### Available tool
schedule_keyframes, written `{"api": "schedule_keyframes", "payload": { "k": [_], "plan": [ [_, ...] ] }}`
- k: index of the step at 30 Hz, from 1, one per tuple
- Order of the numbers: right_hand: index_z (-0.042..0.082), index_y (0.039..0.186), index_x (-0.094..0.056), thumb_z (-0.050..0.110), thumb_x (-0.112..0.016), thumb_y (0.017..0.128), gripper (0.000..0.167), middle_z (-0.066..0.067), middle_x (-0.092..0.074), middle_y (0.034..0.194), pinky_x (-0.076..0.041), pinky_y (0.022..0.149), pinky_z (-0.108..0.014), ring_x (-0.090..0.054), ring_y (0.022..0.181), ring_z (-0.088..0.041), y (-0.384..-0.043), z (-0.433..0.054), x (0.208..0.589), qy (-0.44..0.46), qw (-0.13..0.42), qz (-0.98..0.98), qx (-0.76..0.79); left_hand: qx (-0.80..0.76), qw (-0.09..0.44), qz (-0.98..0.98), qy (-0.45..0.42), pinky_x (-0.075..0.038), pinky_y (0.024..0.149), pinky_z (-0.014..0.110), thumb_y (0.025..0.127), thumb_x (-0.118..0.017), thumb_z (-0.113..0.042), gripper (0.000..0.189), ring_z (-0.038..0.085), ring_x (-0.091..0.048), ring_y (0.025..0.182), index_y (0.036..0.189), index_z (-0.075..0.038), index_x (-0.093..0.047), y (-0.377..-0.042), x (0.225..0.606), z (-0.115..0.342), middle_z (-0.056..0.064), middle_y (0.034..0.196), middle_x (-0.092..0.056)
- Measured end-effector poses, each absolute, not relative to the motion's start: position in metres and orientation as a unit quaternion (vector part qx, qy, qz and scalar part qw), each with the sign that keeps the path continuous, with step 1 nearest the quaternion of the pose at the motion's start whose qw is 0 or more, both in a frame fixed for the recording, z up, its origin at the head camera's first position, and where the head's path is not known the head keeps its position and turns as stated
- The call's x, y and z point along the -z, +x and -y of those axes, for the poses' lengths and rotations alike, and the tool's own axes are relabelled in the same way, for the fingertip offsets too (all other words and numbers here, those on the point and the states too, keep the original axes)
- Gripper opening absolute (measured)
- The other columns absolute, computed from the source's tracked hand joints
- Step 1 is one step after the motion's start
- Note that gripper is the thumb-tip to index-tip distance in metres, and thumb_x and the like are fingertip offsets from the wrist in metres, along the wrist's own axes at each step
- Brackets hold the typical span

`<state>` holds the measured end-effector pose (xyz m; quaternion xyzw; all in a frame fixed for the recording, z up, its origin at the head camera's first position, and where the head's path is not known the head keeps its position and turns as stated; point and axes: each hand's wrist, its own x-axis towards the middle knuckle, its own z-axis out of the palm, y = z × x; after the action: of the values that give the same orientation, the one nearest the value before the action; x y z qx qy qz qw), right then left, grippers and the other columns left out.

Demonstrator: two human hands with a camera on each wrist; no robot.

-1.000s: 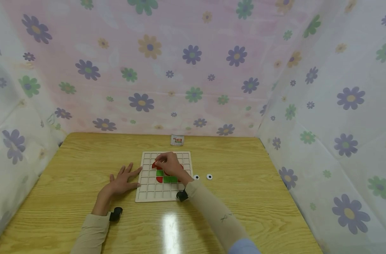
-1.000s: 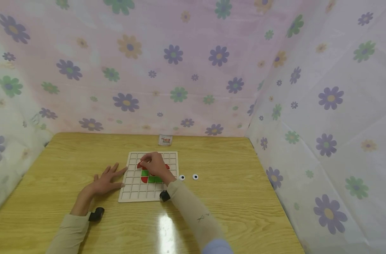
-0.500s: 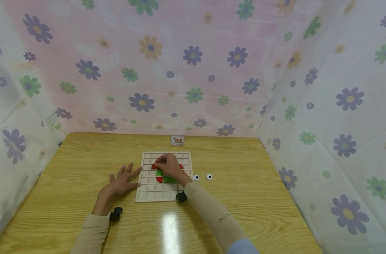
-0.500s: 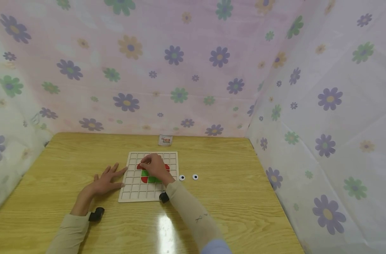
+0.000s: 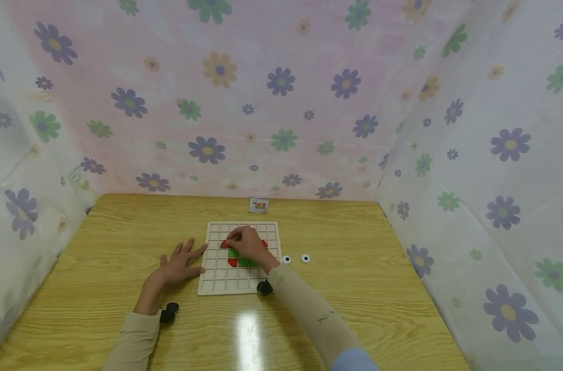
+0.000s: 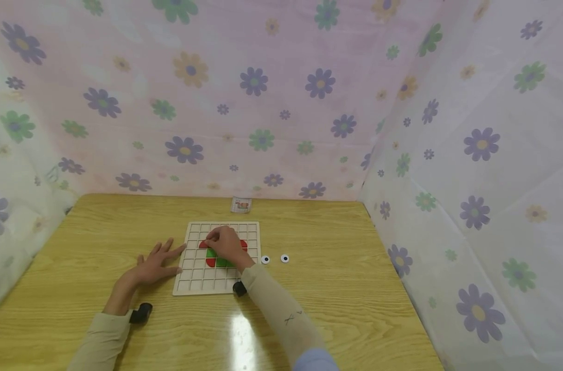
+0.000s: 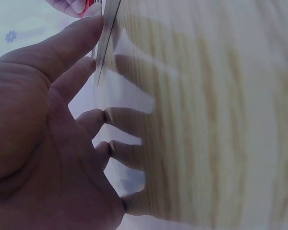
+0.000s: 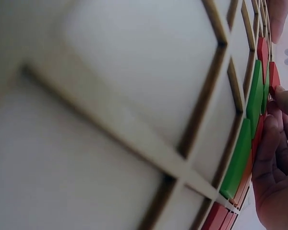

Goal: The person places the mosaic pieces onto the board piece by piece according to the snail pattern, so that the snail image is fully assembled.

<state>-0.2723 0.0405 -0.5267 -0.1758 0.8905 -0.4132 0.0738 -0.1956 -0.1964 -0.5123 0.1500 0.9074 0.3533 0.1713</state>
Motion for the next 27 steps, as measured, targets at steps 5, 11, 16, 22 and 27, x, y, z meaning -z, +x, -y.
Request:
{"api": "schedule_keyframes", "payload": {
  "k": [5,11,16,22,27],
  "plan": [
    [0.008,0.102,-0.079,0.018,-0.071,0.097,0.013,-0.004,-0.075,0.09,-0.053,0.069,-0.024,-0.065,0.075,-0.008,-0.271,-0.039,0.524,-0.174,0.078,-0.896,0.401,-0.366,0.166,-0.902,0.156,0.011,0.1,0.086,0.099,-0.067,-0.036,0.072,0.062,0.006,0.147,0.158,-0.009,-0.036,-0.196,0.514,0.199,0.034,0.165,-0.003],
    [0.01,0.101,-0.079,0.02,-0.071,0.098,0.013,-0.001,-0.075,0.09,-0.052,0.069,-0.023,-0.065,0.076,-0.007,-0.271,-0.037,0.524,-0.169,0.078,-0.904,0.385,-0.369,0.154,-0.902,0.161,0.013,0.101,0.085,0.098,-0.065,-0.043,0.074,0.061,0.007,0.148,0.16,-0.016,-0.035,-0.199,0.526,0.202,0.032,0.166,-0.002],
    [0.011,0.1,-0.079,0.021,-0.071,0.098,0.013,0.0,-0.074,0.089,-0.051,0.068,-0.022,-0.064,0.076,-0.006,-0.272,-0.036,0.526,-0.168,0.074,-0.908,0.378,-0.357,0.156,-0.908,0.158,0.012,0.102,0.084,0.099,-0.065,-0.041,0.073,0.06,0.007,0.148,0.16,-0.016,-0.034,-0.2,0.528,0.202,0.032,0.166,-0.002],
    [0.011,0.099,-0.08,0.022,-0.072,0.097,0.014,-0.001,-0.076,0.089,-0.052,0.069,-0.023,-0.066,0.077,-0.008,-0.271,-0.035,0.523,-0.161,0.077,-0.908,0.378,-0.363,0.168,-0.904,0.153,0.012,0.101,0.085,0.099,-0.066,-0.034,0.072,0.061,0.008,0.147,0.159,-0.009,-0.035,-0.197,0.515,0.199,0.034,0.165,-0.002],
    [0.01,0.097,-0.08,0.025,-0.077,0.093,0.016,0.0,-0.075,0.087,-0.052,0.068,-0.023,-0.064,0.074,-0.007,-0.271,-0.037,0.521,-0.158,0.08,-0.907,0.383,-0.354,0.173,-0.907,0.149,0.01,0.102,0.085,0.099,-0.066,-0.031,0.071,0.06,0.006,0.148,0.159,-0.007,-0.035,-0.196,0.514,0.196,0.033,0.165,-0.003]
  ]
}}
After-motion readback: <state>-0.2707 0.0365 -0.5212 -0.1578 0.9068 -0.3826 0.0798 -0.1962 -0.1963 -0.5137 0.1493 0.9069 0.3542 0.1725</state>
